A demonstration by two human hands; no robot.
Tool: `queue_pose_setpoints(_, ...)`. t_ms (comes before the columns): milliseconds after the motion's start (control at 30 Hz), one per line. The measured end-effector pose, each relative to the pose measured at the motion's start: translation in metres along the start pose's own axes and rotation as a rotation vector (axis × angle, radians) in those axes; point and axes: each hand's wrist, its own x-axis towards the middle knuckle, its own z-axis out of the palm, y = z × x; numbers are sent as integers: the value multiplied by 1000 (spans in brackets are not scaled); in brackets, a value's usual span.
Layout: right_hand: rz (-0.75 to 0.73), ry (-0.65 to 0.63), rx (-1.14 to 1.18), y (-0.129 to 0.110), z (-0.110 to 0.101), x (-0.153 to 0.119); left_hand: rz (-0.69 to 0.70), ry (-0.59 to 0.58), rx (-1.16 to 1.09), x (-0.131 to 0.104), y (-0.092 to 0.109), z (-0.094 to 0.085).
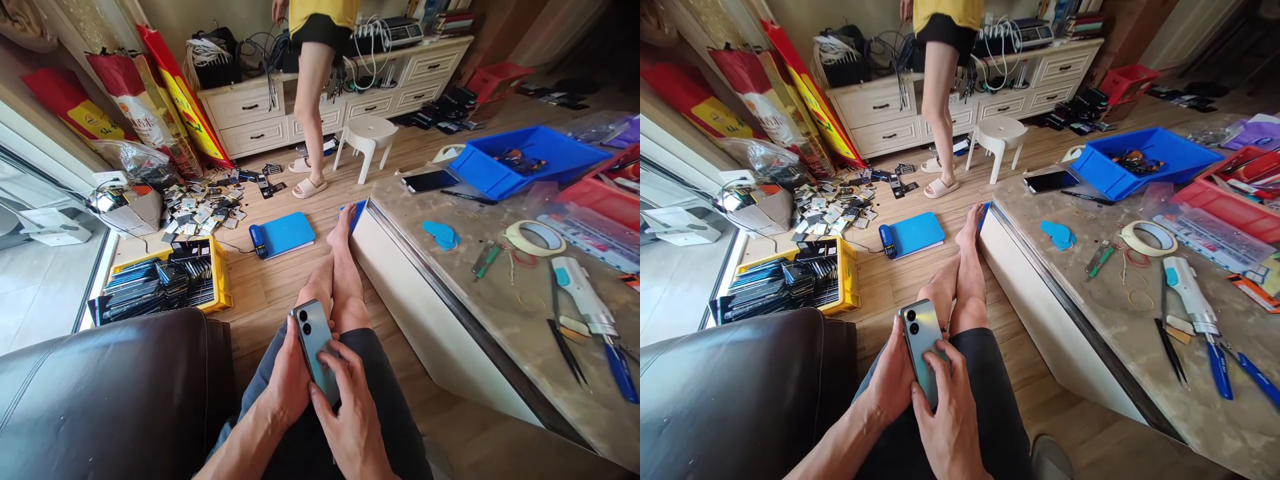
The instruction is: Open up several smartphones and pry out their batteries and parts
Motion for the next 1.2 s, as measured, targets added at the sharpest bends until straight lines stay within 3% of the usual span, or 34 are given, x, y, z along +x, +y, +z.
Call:
queue_pose_setpoints(367,11,-20,5,5,-4,0,7,13,-37,5,-4,-2)
queue_pose_setpoints(700,130,-79,84,9,-8,2,57,-13,-63,6,-6,-5)
queue_pose_setpoints(1000,286,-114,151,12,1,1,184,-8,52,7,-15,-17)
queue_pose_setpoints(1200,264,-96,177,11,-3,1,236,28,85,7,-15,-17)
